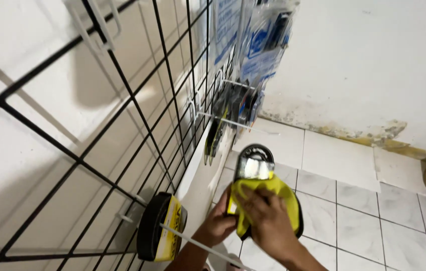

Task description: The person holds a black scooter belt with yellow packaging in their left hand and wipes it thoroughly with a yellow cloth held in their right hand. The person rotates the belt to clean different sides while standing in front of a wire display rack.

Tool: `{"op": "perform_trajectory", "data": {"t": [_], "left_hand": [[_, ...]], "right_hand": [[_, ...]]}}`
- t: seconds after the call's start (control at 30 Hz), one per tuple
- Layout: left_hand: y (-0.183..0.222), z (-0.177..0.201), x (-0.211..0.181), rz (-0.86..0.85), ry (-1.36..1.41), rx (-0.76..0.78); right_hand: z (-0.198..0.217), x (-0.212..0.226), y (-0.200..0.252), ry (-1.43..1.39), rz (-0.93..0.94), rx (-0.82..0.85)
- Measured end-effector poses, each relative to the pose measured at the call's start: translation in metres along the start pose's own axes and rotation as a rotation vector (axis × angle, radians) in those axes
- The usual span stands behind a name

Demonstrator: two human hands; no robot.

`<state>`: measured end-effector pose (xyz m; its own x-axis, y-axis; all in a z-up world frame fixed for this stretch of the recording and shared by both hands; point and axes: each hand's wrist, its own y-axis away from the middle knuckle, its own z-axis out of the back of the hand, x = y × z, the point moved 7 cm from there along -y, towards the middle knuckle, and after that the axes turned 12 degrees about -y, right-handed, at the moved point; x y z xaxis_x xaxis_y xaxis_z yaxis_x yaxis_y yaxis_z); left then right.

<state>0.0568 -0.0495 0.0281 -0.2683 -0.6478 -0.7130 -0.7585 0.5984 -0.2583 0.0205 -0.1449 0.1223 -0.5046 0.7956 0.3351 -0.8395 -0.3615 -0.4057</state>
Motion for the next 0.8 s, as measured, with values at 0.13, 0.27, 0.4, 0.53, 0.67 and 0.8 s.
{"op": "perform_trajectory", "data": {"t": [0.13,0.27,0.4,0.53,0.67,0.8], "left_hand": [[0.004,0.010,-0.008,0.012,-0.164,-0.086],[0.015,0.007,-0.003,-0.166,-0.612,-0.035],[0.019,0.007,0.024,0.182,0.013,-0.060],[0.022,0.006,0.016,0.159,0.047,-0.056],[0.022,0.006,0.006,0.029,-0.044,-0.045],[0.021,-0.005,0.013,0.041,0.042,0.009]], "right_hand": [[-0.010,0.014,0.009,0.017,0.078,0.044],[0.023,0.012,-0.021,-0.025,0.168,-0.132],[0.025,-0.016,-0.028,0.120,-0.025,-0.104],[0.003,0.006,-0.010,0.155,0.023,-0.079],[-0.022,0.019,0.022,0.043,0.097,0.050],[0.013,0.014,0.004,0.028,0.109,-0.016]]}}
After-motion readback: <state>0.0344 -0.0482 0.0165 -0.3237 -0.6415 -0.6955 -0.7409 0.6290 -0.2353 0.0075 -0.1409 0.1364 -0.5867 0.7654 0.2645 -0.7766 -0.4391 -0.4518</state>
